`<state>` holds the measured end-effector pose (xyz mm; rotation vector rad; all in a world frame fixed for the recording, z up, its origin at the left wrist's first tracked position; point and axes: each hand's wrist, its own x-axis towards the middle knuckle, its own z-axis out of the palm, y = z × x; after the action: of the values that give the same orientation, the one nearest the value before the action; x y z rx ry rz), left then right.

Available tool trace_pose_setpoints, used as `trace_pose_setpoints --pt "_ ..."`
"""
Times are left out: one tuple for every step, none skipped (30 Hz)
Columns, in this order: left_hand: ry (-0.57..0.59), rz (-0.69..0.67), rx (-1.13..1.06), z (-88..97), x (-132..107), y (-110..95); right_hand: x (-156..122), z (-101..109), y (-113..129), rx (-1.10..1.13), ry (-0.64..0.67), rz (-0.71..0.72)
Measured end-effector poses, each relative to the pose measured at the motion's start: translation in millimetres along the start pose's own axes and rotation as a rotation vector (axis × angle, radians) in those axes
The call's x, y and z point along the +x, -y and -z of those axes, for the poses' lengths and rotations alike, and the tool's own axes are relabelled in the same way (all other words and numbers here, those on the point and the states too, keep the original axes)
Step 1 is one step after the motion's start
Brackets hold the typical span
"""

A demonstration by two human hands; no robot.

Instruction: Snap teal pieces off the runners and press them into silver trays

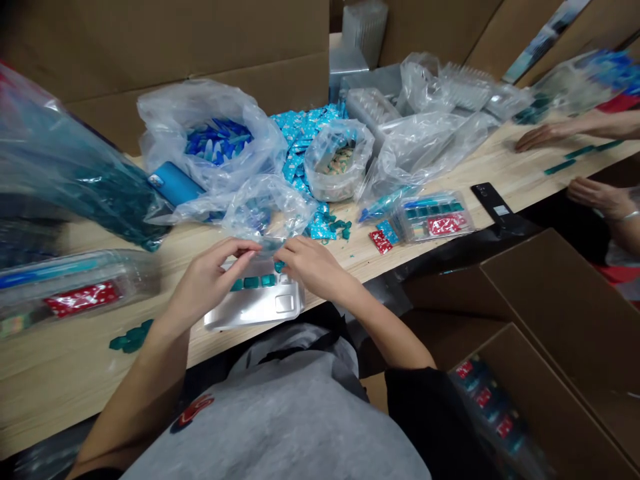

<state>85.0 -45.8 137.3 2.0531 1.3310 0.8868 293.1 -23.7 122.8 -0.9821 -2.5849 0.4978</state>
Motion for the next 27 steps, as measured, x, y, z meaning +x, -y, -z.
trace_pose_setpoints --pt "-0.005 0.002 -0.003 0.4 -0.6 -0.3 1.5 -0.5 -0.3 -0.02 0.005 0.009" --pt "-0.004 -0.004 0.002 0.1 -1.4 -0.1 2.7 -1.4 -1.3 -0.023 0.002 0.018" --pt "0.008 -0.021 0.014 -1.0 -2.3 0.4 3.4 -2.5 -2.7 -0.013 -0.011 0.024" --pt "0.032 -0.042 0.033 -3.0 -3.0 1.2 3.4 -3.8 -4.4 0.011 -0.032 0.026" --pt "0.066 -0.063 0.055 -5.8 -3.5 1.9 2.9 -5.3 -6.2 0.046 -0.063 0.023" --pt "0.101 -0.074 0.079 -9.3 -3.6 2.6 1.9 -7.0 -7.8 0.089 -0.099 0.016" --pt "0.133 -0.072 0.104 -13.4 -3.2 3.0 0.6 -8.7 -9.2 0.138 -0.134 0.001" --pt "0.157 -0.059 0.125 -17.7 -2.4 3.1 -0.8 -10.3 -10.2 0.186 -0.166 -0.02" --pt "0.165 -0.037 0.134 -21.9 -1.2 2.9 -2.3 -11.9 -10.9 0.233 -0.191 -0.043" --pt "0.153 -0.008 0.122 -25.8 0.2 2.6 -3.7 -13.3 -11.2 0.275 -0.21 -0.064" --pt "0.128 0.019 0.091 -29.0 1.7 2.1 -4.9 -14.5 -11.1 0.312 -0.228 -0.085" --pt "0.099 0.04 0.048 -31.2 3.1 1.5 -5.9 -15.4 -10.7 0.348 -0.254 -0.105" --pt "0.072 0.055 0.002 -32.2 4.2 0.8 -6.7 -15.8 -9.7 0.382 -0.291 -0.122" --pt "0.051 0.064 -0.035 -31.8 4.8 -0.4 -7.3 -15.8 -8.2 0.419 -0.341 -0.136" --pt "0.034 0.069 -0.074 -30.2 4.7 -2.1 -7.7 -15.1 -5.8 0.46 -0.396 -0.139" --pt "0.015 0.075 -0.123 -27.4 3.8 -4.6 -7.9 -13.8 -2.6 0.499 -0.449 -0.126" --pt "-0.014 0.084 -0.186 -23.7 2.0 -8.1 -7.9 -11.7 1.7 0.533 -0.493 -0.097" --pt "-0.053 0.095 -0.265 -19.5 -0.5 -12.5 -7.8 -9.0 6.9 0.554 -0.532 -0.053" --pt "-0.095 0.104 -0.348 -15.2 -3.7 -17.8 -7.6 -5.8 12.7 0.56 -0.565 -0.005" --pt "-0.137 0.104 -0.419 -11.0 -7.4 -23.6 -7.3 -2.2 19.0 0.557 -0.596 0.041" --pt "-0.172 0.091 -0.463 -7.2 -11.3 -29.4 -6.8 1.5 25.2 0.548 -0.623 0.078" --pt "-0.195 0.06 -0.473 -4.0 -15.1 -34.9 -6.3 5.0 31.1 0.54 -0.646 0.105" --pt "-0.21 0.02 -0.46 -1.3 -18.7 -39.5 -5.7 8.0 36.3 0.538 -0.66 0.125" --pt "-0.223 -0.028 -0.428 0.8 -21.7 -43.0 -5.1 10.4 40.5 0.545 -0.661 0.137" --pt "-0.237 -0.082 -0.377 2.5 -24.1 -45.3 -4.3 11.9 43.8 0.559 -0.656 0.139" --pt "-0.245 -0.134 -0.309 3.9 -25.7 -46.3 -3.5 12.6 46.2 0.576 -0.653 0.135" --pt "-0.249 -0.177 -0.229 5.3 -26.6 -46.4 -2.6 12.5 47.7 0.595 -0.651 0.129"
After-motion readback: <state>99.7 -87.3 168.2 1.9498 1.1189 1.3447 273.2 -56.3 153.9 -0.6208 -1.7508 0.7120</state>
